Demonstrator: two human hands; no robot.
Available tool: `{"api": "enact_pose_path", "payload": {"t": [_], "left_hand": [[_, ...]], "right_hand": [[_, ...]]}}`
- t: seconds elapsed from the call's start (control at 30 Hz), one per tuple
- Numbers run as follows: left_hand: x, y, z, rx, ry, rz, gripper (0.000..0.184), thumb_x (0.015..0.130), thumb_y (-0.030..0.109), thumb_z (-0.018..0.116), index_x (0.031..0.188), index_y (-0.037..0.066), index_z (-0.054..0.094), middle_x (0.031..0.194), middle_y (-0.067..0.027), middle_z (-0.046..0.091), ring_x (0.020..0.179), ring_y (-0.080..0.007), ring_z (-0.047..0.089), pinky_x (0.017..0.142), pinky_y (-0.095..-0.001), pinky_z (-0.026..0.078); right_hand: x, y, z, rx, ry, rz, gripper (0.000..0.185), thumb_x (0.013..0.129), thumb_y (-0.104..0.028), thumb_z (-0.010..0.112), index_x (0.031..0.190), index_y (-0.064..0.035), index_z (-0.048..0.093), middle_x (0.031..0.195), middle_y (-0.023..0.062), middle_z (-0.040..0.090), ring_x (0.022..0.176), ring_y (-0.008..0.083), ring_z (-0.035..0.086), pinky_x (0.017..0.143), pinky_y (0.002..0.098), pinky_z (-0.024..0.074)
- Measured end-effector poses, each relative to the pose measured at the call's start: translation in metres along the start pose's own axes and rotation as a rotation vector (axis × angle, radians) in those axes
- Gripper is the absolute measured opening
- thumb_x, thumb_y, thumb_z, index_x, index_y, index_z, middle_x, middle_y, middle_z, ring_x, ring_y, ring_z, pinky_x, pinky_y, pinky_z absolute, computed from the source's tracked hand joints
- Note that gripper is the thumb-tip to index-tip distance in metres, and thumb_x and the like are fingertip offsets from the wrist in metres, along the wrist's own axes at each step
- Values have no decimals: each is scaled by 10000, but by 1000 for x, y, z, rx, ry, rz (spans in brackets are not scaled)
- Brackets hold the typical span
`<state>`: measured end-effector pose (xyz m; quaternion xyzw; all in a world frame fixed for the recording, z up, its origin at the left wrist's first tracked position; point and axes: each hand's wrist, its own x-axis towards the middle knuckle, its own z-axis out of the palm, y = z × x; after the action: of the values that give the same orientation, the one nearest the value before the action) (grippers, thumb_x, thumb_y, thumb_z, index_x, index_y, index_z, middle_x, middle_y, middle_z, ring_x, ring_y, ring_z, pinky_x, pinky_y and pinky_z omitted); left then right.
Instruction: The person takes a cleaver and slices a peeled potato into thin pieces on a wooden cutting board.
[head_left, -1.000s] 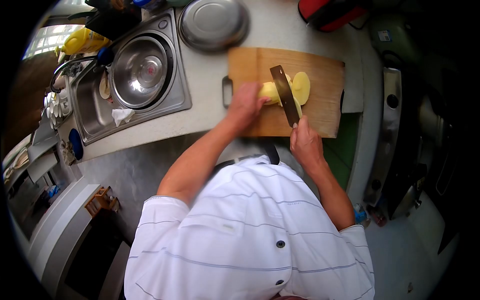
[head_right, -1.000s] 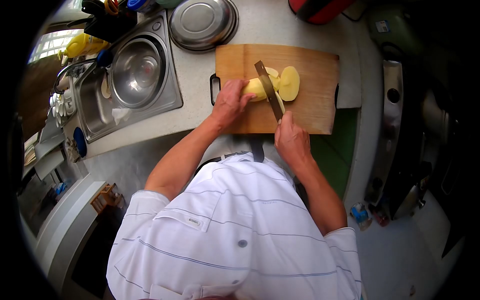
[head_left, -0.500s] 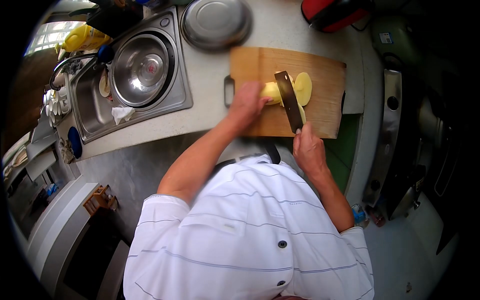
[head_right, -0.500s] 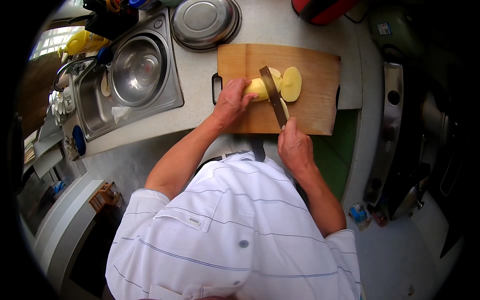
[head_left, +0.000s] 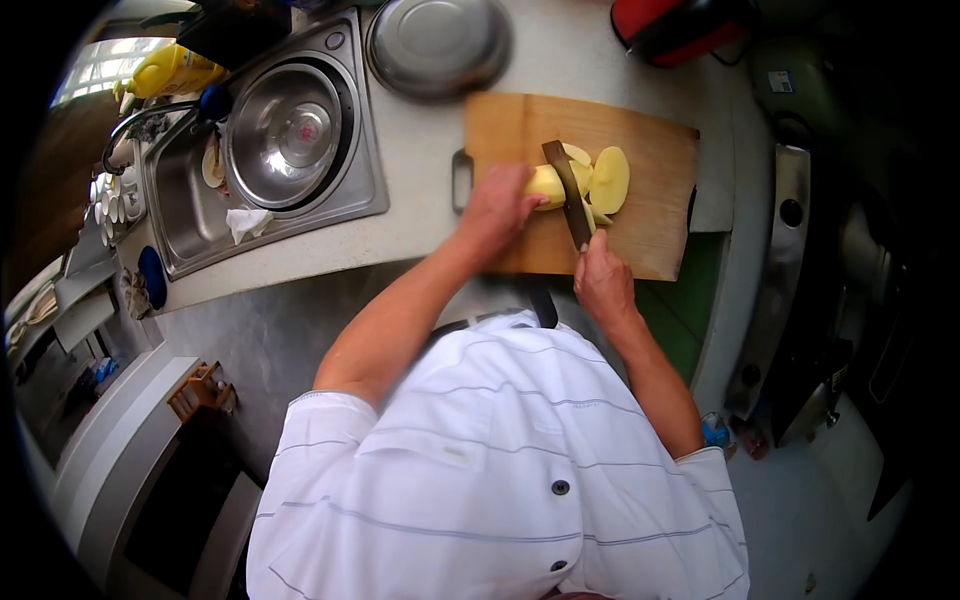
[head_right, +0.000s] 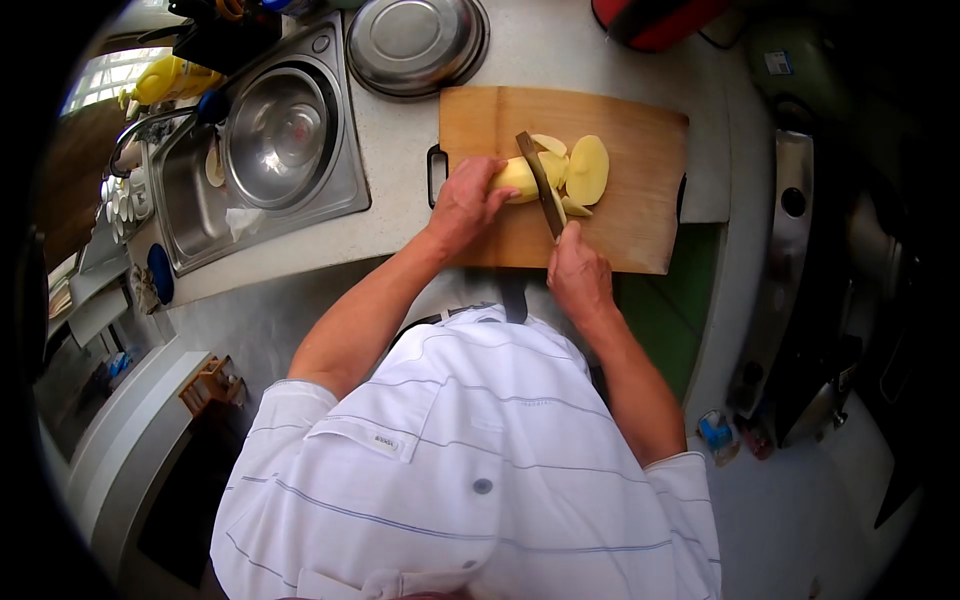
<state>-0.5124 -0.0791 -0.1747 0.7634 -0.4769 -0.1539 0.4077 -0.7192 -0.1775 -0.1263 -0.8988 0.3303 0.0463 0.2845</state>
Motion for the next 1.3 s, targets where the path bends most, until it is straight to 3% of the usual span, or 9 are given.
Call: {"api": "enact_pose_path", "payload": {"t": [0.4, 0.8, 1.1, 1.3], "left_hand": [[-2, -2, 4, 11, 18, -15, 422, 853, 223, 844, 1139, -12, 641, 1073, -199, 697, 1013, -396, 655, 892, -452, 536], [0, -2, 2, 22, 12, -8, 429, 846, 243, 850, 1117, -11, 635, 1044, -195, 690, 981, -394, 651, 864, -456, 538], [1, -3, 2, -4, 33, 0, 433, 840, 238, 856, 1128, -16, 656, 1029, -200, 691, 972, -393, 652, 850, -456, 538], [-3, 0, 0, -23, 36, -52, 431, 849, 233, 857, 1132, -17, 648, 1011, -185, 671, 910, -362, 641, 824, -437, 534]], "right_hand": [[-17, -26, -48, 23, 30, 16, 128, 1001, -82, 575, 1004, -5, 473, 702, 278, 639, 673, 508, 650, 613, 599, 510], [-15, -27, -45, 10, -21, 16, 125, 998, -81, 571, 1034, -4, 481, 740, 277, 656, 689, 509, 657, 628, 607, 518], [9, -6, 6, -53, -49, 22, 136, 1000, -103, 550, 1057, -15, 464, 721, 268, 669, 667, 502, 665, 635, 615, 528], [5, -17, -18, 31, -51, 37, 141, 997, -98, 560, 1051, -9, 465, 713, 264, 665, 659, 505, 660, 626, 603, 522]]}}
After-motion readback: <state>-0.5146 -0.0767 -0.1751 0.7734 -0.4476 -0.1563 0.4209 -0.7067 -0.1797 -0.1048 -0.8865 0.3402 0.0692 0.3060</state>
